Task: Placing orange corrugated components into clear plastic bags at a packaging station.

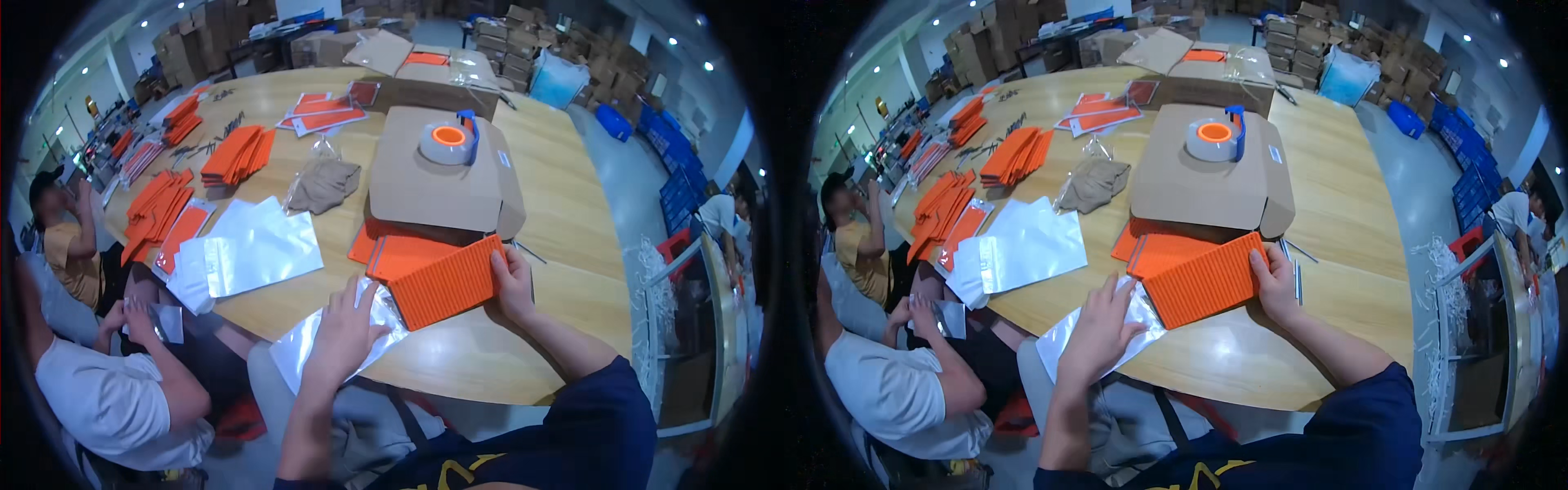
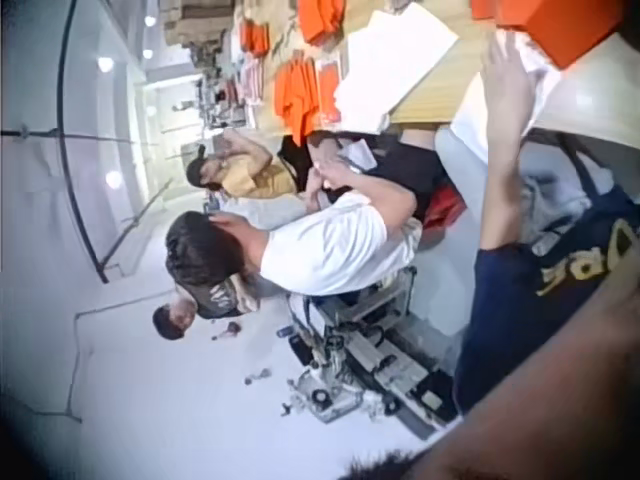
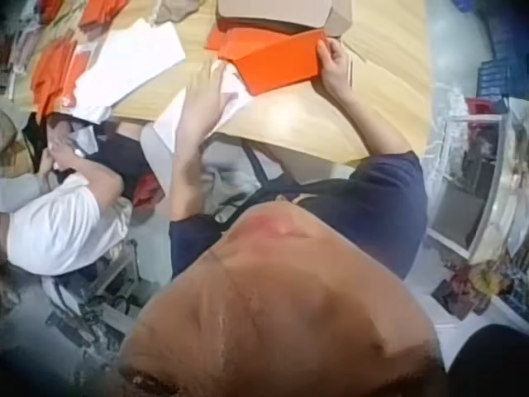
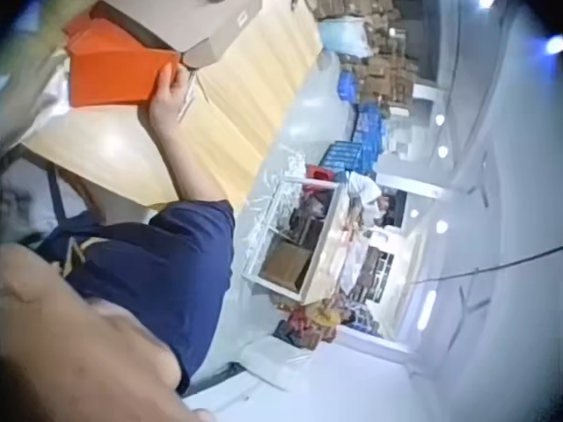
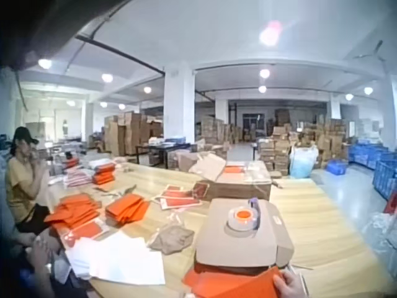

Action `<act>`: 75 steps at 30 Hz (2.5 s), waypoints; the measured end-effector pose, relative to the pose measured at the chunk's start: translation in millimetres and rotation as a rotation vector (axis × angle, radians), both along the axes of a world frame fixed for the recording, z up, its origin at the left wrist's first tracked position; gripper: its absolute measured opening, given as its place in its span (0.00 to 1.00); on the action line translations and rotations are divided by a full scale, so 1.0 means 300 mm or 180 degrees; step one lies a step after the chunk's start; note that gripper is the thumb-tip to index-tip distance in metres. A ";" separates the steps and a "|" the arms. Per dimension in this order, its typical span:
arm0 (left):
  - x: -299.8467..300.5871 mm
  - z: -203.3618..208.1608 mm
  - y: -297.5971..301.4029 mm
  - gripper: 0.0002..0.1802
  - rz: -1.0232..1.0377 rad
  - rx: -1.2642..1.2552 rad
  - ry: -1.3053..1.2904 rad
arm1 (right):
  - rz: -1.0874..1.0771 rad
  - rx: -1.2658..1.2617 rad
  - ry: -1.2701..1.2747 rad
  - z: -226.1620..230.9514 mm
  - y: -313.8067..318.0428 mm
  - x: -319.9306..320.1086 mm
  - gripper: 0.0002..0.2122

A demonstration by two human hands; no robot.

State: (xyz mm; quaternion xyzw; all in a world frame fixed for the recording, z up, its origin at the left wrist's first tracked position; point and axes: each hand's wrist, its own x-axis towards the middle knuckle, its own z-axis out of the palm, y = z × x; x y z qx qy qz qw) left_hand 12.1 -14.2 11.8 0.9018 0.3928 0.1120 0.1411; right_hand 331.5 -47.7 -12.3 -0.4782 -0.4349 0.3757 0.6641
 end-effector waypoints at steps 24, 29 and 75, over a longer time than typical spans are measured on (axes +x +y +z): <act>-0.089 0.086 0.043 0.11 0.0961 -0.2384 -0.2770 | -0.0584 0.0935 0.0656 0.121 -0.019 -0.153 0.11; -0.086 0.063 0.044 0.10 0.0705 -0.2594 -0.2574 | -0.0689 0.0972 0.0339 0.113 -0.050 -0.145 0.11; -0.074 0.037 0.055 0.11 0.0352 -0.2075 -0.2375 | -0.1215 0.1449 -0.1610 0.134 -0.095 -0.106 0.12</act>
